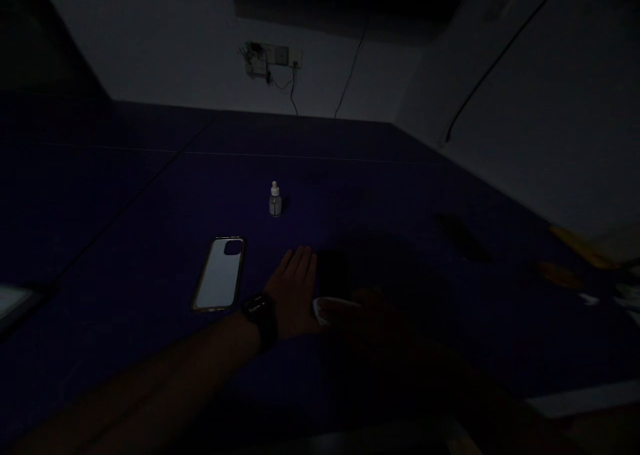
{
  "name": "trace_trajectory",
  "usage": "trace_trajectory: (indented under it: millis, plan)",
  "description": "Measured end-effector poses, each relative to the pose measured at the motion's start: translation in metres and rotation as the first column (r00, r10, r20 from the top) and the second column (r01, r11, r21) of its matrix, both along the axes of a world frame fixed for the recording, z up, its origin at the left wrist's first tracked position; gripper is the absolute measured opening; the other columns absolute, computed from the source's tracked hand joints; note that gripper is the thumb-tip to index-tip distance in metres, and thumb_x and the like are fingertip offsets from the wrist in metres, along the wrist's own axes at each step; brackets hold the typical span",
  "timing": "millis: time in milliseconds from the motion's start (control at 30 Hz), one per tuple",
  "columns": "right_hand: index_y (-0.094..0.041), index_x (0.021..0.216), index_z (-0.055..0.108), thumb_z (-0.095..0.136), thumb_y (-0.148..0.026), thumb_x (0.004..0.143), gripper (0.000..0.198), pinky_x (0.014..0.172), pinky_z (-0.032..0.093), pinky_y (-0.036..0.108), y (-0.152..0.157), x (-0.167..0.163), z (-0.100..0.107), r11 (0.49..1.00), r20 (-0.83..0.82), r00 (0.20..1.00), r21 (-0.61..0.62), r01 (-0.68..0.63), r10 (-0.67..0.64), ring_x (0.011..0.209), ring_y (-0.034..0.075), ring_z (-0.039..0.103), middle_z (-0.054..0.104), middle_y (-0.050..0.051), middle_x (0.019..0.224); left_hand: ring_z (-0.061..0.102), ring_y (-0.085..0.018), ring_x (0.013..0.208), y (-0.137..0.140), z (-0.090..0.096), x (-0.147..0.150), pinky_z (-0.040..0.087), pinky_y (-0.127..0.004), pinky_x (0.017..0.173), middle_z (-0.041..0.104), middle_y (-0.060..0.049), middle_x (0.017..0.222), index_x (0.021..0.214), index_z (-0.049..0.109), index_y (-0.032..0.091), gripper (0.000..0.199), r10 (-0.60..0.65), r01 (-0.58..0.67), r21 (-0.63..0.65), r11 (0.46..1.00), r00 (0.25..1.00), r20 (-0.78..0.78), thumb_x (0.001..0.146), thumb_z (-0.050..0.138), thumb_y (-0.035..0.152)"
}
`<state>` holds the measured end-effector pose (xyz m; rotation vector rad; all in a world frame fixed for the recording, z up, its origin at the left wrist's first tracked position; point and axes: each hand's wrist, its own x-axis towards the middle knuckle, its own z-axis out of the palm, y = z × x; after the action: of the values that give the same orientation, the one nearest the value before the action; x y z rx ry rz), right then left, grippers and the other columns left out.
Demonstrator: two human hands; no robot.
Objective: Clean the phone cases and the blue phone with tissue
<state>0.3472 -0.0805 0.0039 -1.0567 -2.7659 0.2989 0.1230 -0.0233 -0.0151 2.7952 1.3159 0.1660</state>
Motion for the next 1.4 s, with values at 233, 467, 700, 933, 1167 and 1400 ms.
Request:
trace_trajectory:
  millis: [233, 467, 700, 933, 1167, 1400]
  plan:
    - [-0.036, 0.152, 0.041, 0.044, -0.026, 0.102, 0.052, 0.092, 0.041, 0.044, 0.009, 0.009, 0.011, 0.999, 0.011, 1.0, -0.047, -0.01, 0.01, 0.105, 0.025, 0.055, 0.055, 0.001, 0.149, 0.018, -0.042, 0.153, 0.0, -0.006, 0.0, 0.011, -0.054, 0.122, 0.023, -0.03, 0.162, 0.154, 0.024, -0.003, 0.129, -0.008, 0.008, 0.019, 1.0, 1.0, 0.008, 0.071, 0.033, 0.096]
    - [-0.034, 0.151, 0.045, 0.04, -0.031, 0.104, 0.048, 0.092, 0.041, 0.046, 0.064, 0.0, 0.002, 0.997, 0.025, 0.999, 0.053, 0.047, -0.048, 0.103, 0.026, 0.054, 0.052, 0.002, 0.151, 0.018, -0.042, 0.153, -0.001, -0.004, -0.001, 0.011, -0.054, 0.123, 0.025, -0.03, 0.161, 0.153, 0.026, -0.002, 0.127, -0.009, 0.008, 0.026, 1.0, 0.999, 0.035, 0.073, 0.031, 0.096]
    - [-0.033, 0.152, 0.043, 0.031, -0.034, 0.106, 0.048, 0.093, 0.041, 0.05, 0.103, -0.003, 0.002, 0.992, 0.018, 0.994, 0.07, 0.102, -0.104, 0.102, 0.027, 0.055, 0.049, 0.003, 0.154, 0.018, -0.043, 0.153, 0.0, -0.007, 0.0, 0.009, -0.053, 0.124, 0.021, -0.03, 0.162, 0.154, 0.023, -0.003, 0.139, -0.003, 0.001, 0.025, 1.0, 0.996, 0.085, 0.063, 0.034, 0.102]
    - [-0.03, 0.154, 0.04, 0.037, -0.028, 0.103, 0.052, 0.095, 0.043, 0.049, 0.072, -0.002, 0.004, 0.996, -0.004, 0.997, 0.034, 0.083, -0.083, 0.106, 0.027, 0.055, 0.05, 0.006, 0.153, 0.019, -0.043, 0.153, -0.001, 0.003, 0.0, 0.011, -0.054, 0.124, 0.022, -0.03, 0.162, 0.153, 0.028, -0.002, 0.133, -0.011, 0.013, -0.03, 0.999, 0.998, 0.067, 0.068, 0.036, 0.099]
    - [-0.034, 0.157, 0.032, 0.047, -0.025, 0.098, 0.061, 0.094, 0.045, 0.044, 0.004, 0.009, 0.007, 0.996, 0.013, 1.0, -0.091, 0.007, -0.006, 0.112, 0.026, 0.054, 0.051, 0.004, 0.152, 0.018, -0.042, 0.153, 0.0, -0.002, 0.002, 0.011, -0.054, 0.124, 0.024, -0.03, 0.162, 0.153, 0.029, -0.004, 0.123, 0.008, -0.008, -0.004, 1.0, 1.0, 0.025, 0.075, 0.043, 0.091]
    - [-0.033, 0.154, 0.041, 0.044, -0.028, 0.1, 0.054, 0.091, 0.044, 0.047, 0.037, 0.011, 0.013, 0.997, 0.028, 0.997, -0.004, 0.073, -0.073, 0.103, 0.027, 0.057, 0.059, 0.006, 0.144, 0.016, -0.042, 0.154, 0.001, -0.005, 0.001, 0.011, -0.053, 0.124, 0.022, -0.03, 0.162, 0.154, 0.026, -0.003, 0.132, 0.002, -0.002, -0.002, 1.0, 0.999, 0.046, 0.069, 0.036, 0.098]
